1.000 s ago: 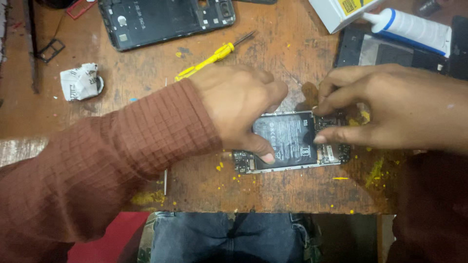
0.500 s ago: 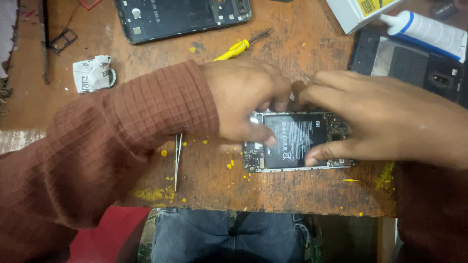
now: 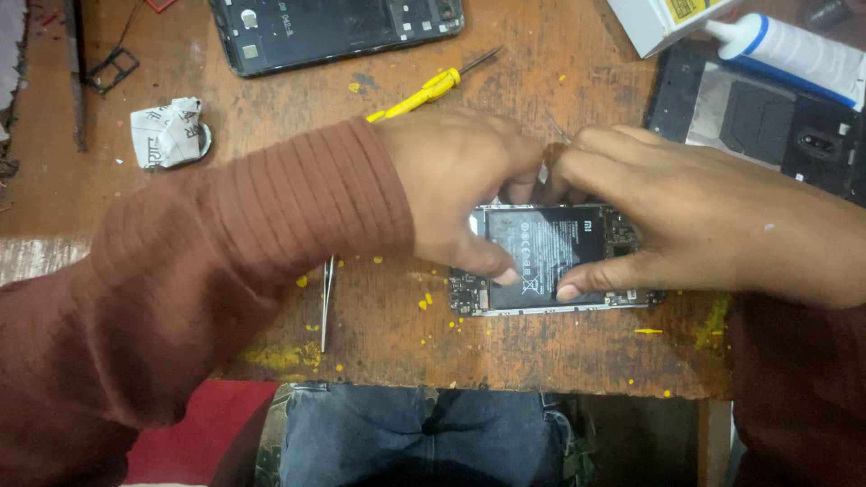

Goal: The person disassembles a smartphone by removing screws and prying open the casing. They then place a battery into the phone chassis and reattach the back cover, completing the reassembly.

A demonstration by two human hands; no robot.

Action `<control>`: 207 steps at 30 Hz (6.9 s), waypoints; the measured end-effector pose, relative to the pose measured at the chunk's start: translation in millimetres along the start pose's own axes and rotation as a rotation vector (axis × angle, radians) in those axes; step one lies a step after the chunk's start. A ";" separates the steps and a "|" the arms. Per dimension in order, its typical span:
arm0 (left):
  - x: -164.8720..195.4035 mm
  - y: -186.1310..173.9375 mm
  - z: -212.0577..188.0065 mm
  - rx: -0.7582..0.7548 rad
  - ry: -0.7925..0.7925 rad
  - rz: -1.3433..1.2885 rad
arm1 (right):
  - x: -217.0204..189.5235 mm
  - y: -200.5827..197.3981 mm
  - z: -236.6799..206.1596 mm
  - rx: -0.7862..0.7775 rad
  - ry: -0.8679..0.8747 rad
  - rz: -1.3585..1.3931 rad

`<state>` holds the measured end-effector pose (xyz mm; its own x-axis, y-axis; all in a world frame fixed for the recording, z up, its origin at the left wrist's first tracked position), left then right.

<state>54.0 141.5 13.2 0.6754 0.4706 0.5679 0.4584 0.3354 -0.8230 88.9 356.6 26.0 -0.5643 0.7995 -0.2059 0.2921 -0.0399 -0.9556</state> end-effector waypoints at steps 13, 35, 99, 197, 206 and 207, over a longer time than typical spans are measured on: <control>10.1 -16.5 -11.7 0.071 0.023 0.063 | 9.0 1.5 4.1 -0.052 -0.009 0.029; -95.7 -79.2 -42.0 0.234 -0.277 0.300 | 12.7 -2.1 2.7 0.017 -0.115 0.357; 29.9 -12.0 -36.0 0.054 0.262 0.279 | 29.1 -22.2 -11.8 -0.146 0.226 0.457; -7.2 -11.9 -32.9 0.732 0.412 0.175 | 23.4 38.4 -31.5 1.108 -0.266 0.493; 4.1 -14.7 -35.1 0.807 0.387 -0.121 | 28.1 52.1 -39.0 1.110 -0.262 0.870; 4.5 -14.9 -35.1 0.806 0.385 -0.181 | 27.6 52.2 -39.9 1.124 -0.256 0.889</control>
<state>70.5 110.0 27.7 0.8451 0.0984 0.5255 0.1315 0.9144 -0.3828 119.4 400.5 -21.1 -0.6778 0.1390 -0.7220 -0.0670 -0.9896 -0.1277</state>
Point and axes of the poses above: each hand's wrist, its own z-axis towards the middle knuckle, its own y-axis out of the palm, x = y × z, the point moved 1 cm from there along z, towards the middle knuckle, and after that the axes turned 12 degrees about x, right-handed, at the moved point
